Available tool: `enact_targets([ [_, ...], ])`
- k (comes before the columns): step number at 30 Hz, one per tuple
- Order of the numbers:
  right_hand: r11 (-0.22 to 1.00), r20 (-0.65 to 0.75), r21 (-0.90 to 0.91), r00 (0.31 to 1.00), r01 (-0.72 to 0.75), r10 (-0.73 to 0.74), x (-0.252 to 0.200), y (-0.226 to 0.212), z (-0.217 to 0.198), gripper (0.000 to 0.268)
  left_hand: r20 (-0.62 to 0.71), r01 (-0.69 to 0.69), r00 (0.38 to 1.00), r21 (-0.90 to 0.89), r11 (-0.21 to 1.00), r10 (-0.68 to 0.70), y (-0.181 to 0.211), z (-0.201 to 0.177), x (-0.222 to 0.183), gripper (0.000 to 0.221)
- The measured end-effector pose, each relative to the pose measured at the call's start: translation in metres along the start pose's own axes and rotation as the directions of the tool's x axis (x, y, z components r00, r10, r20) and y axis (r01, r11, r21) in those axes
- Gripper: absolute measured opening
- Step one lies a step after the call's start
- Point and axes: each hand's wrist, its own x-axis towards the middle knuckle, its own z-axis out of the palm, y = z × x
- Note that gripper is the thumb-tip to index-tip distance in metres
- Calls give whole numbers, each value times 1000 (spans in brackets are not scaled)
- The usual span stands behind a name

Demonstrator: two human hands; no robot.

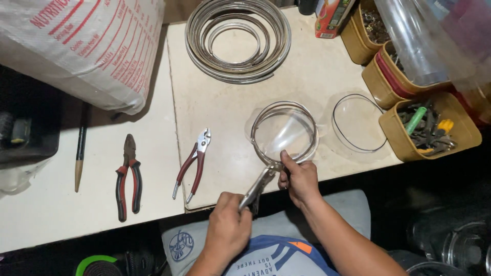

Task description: Assembling a metal mesh strainer by fitting and securing metal rings using pliers and clamps

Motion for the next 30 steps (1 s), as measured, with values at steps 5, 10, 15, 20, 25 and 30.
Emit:
enact_targets([
  [5, 1000, -1, -21, 1000, -7, 7, -2, -5, 1, 38, 179, 495, 868, -246, 833, -463, 17, -32, 21, 32],
  [10, 999, 15, -29, 1000, -15, 15, 0, -4, -1, 35, 366, 640, 768, -397, 658, -526, 31, -71, 19, 61],
  [15, 999, 31, -28, 999, 25, -25, -1, -4, 0, 33, 348, 624, 772, -572, 532, -532, -12, -66, 10, 59],
  [20, 1000, 50, -28, 999, 12, -10, 3, -1, -1, 33, 225, 580, 750, -676, 455, -622, -47, -45, -8, 28],
  [25, 999, 32, -45, 999, 5, -4, -1, -4, 2, 36, 507, 662, 698, -726, 185, -506, -45, -37, -18, 55],
  [30, 999, 54, -43, 999, 8, -6, -1, -1, -1, 36, 255, 412, 810, -889, 203, -528, -68, -4, -18, 25],
])
